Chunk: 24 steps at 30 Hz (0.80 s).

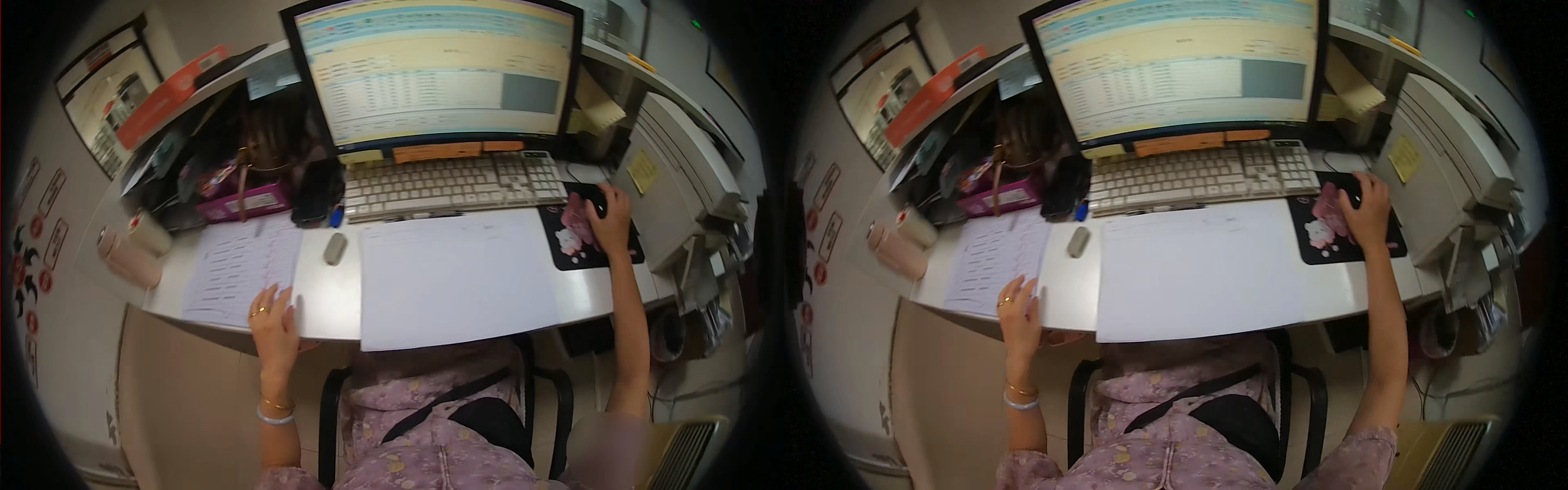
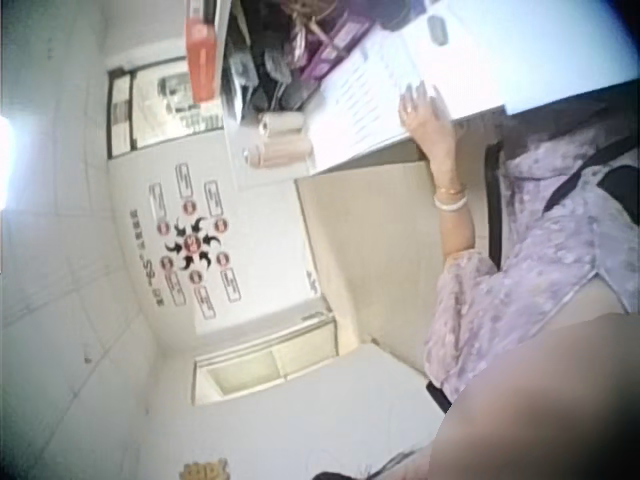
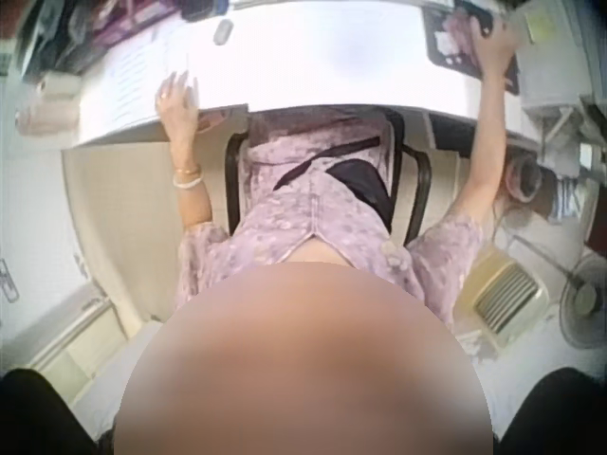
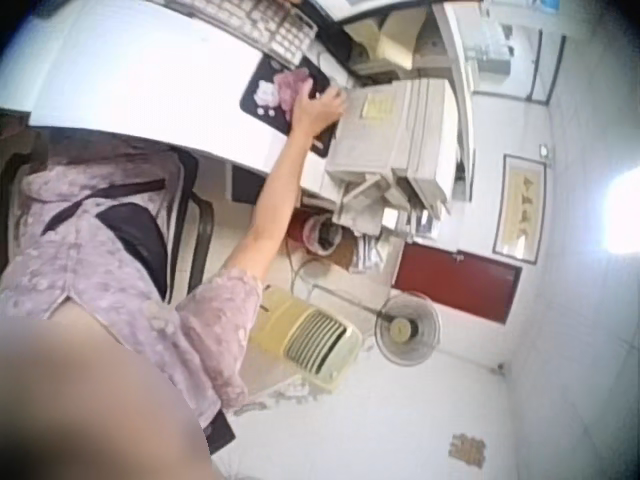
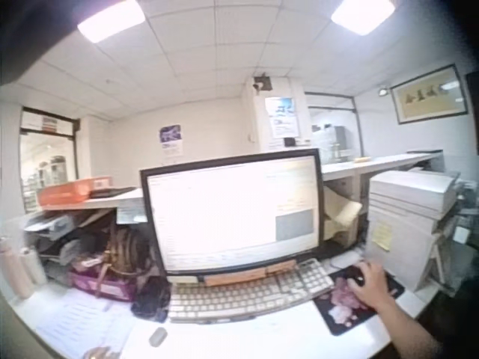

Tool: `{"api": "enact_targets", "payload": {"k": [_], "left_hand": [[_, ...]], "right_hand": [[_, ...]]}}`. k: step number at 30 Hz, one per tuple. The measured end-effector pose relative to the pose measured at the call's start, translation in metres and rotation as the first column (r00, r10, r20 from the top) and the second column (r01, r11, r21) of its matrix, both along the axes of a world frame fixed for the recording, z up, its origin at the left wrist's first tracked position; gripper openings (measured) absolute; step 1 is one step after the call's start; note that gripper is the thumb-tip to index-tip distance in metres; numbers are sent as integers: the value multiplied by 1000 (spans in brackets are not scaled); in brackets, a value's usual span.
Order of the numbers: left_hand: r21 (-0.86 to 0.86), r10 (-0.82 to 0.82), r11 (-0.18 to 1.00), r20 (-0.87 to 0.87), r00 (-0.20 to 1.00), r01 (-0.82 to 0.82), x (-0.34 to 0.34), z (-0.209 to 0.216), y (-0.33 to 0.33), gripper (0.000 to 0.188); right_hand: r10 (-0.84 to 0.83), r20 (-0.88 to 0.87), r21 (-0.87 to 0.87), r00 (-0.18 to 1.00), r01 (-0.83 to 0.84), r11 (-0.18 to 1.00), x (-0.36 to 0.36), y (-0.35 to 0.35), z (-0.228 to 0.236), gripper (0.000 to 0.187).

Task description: Reviewing and checking physical documents against a spreadsheet on a computer screen and marking them.

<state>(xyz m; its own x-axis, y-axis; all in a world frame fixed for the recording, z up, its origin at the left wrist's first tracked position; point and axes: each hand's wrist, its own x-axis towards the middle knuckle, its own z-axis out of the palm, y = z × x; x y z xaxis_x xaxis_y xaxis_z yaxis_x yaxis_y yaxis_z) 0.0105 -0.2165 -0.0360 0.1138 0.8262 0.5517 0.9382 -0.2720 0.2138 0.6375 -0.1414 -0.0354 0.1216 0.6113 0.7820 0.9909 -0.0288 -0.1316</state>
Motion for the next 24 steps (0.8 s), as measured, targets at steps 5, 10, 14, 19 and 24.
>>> {"api": "enact_targets", "payload": {"k": [5,10,14,19,24], "left_hand": [[12,111,994,106,988,-113,8,-4,2,38],[162,102,980,88,991,-115,43,14,4,34],[-34,-158,987,58,986,160,73,31,49,44],[-236,-32,971,32,999,39,65,28,86,45],[-183,-35,982,67,997,47,62,33,93,47]], "right_hand": [[-12,-18,-6,1000,12,1000,-11,-7,9,44],[10,-32,-26,999,-11,1000,-16,-10,14,44],[32,-54,-33,998,-34,999,-10,-15,14,43],[55,-77,-28,996,-58,998,-19,-8,15,42],[55,-83,-15,995,-57,998,-7,-19,17,39]]}}
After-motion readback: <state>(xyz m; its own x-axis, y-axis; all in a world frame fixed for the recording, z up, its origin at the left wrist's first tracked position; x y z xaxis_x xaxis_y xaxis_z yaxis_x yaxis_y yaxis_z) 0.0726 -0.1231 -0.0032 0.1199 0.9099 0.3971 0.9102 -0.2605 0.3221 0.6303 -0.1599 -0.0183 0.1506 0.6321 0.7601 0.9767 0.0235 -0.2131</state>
